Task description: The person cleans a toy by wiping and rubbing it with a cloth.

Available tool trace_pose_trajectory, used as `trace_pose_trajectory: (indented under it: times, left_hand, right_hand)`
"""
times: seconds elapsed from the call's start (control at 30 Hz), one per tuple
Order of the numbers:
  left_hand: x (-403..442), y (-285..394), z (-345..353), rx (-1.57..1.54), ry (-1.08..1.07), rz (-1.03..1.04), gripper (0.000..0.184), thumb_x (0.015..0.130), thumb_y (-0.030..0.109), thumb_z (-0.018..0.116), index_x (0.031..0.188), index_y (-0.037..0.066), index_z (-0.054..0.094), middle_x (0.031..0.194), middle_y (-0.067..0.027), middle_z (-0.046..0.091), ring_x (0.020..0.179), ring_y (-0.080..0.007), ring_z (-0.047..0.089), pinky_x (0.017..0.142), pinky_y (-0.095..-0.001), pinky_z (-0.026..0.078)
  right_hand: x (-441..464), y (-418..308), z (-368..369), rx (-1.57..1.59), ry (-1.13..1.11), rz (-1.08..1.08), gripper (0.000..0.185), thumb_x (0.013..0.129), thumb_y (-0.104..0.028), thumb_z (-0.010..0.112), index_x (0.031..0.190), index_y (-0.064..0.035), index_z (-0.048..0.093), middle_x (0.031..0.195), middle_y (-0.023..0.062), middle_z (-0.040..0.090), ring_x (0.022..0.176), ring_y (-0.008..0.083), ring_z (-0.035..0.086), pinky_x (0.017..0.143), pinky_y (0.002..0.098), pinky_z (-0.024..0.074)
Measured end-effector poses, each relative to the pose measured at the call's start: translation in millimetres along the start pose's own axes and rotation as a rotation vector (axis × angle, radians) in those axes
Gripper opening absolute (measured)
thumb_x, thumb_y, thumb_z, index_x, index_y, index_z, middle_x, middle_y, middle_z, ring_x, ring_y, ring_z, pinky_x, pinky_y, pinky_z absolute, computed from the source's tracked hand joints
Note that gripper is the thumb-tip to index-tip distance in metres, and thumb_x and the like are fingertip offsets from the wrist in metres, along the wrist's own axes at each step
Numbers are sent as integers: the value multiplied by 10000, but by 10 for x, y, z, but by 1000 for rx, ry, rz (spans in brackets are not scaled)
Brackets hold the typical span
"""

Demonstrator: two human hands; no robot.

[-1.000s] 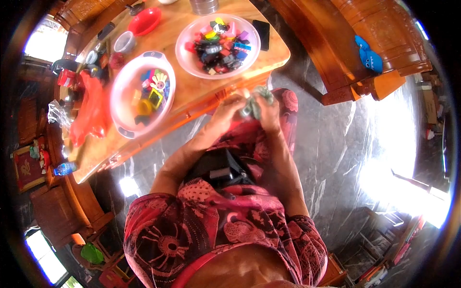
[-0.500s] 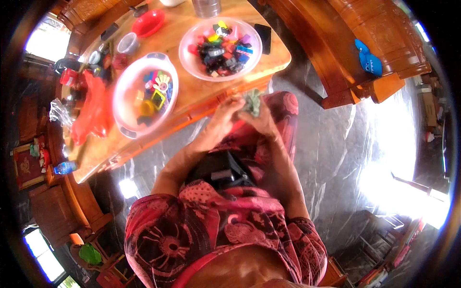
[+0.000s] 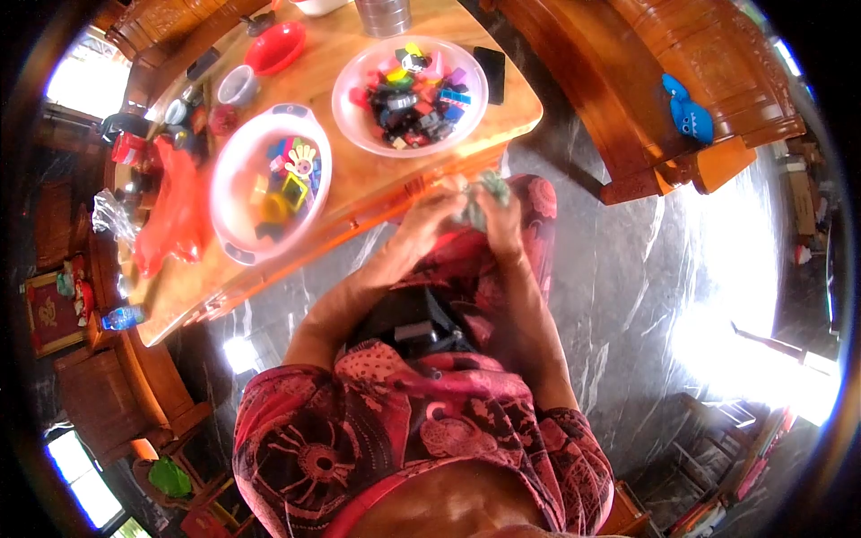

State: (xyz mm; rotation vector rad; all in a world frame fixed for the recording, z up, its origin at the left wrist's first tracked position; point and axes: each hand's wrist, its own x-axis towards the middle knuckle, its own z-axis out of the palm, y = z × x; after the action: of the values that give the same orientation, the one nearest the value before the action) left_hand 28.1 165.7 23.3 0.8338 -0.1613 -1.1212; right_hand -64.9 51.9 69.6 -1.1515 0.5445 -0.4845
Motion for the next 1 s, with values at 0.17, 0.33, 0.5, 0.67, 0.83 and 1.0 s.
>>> trace_pose_trajectory:
  times: [0.17, 0.33, 0.5, 0.67, 0.83, 1.0]
  left_hand:
    - [-86, 115, 112, 103, -22, -28, 201, 795, 173, 658, 967, 81, 610, 846, 3, 605, 783, -114, 561, 704, -266, 462]
    - [-162, 201, 238, 59, 95, -9, 118, 795, 157, 650, 859, 73, 599, 815, -16, 604, 704, -113, 553, 656, -268, 463]
    - [-148, 145, 152, -26, 154, 33, 157, 800, 190, 645, 881, 68, 589, 824, -29, 607, 692, -136, 561, 631, -289, 472]
    - [-64, 95, 28, -106, 227, 80, 247, 816, 155, 628, 1023, 22, 614, 950, -77, 628, 802, -159, 602, 702, -312, 505]
    - [-112, 148, 101, -60, 232, 39, 279, 804, 165, 644, 1038, 17, 612, 946, -70, 630, 786, -145, 592, 641, -269, 502]
    - [-158, 231, 315, 82, 177, 32, 246, 806, 292, 650, 898, 66, 616, 784, -13, 605, 649, -114, 558, 565, -249, 454]
  right_hand:
    - [35, -3, -28, 66, -16, -13, 261, 860, -178, 588, 1063, -14, 571, 903, 25, 611, 795, 100, 551, 707, 224, 445]
    - [-16, 46, 98, -133, 47, -214, 398, 867, -210, 573, 1193, -17, 449, 974, 74, 589, 877, 158, 546, 775, 277, 438]
    - [8, 170, -60, -500, -213, -357, 564, 794, -210, 626, 1262, -24, 370, 1168, 201, 425, 1100, 312, 424, 934, 403, 349]
    - [-9, 90, 15, -657, -302, -617, 543, 792, -202, 628, 1237, -12, 382, 1156, 199, 425, 1076, 311, 439, 913, 381, 365]
    - [4, 317, -81, -351, -267, -307, 479, 789, -203, 665, 1161, -17, 427, 1002, 106, 532, 919, 193, 520, 832, 335, 425]
    - [69, 217, -107, -302, -158, -229, 379, 796, -182, 667, 1094, -27, 492, 854, 40, 588, 761, 102, 548, 675, 248, 466]
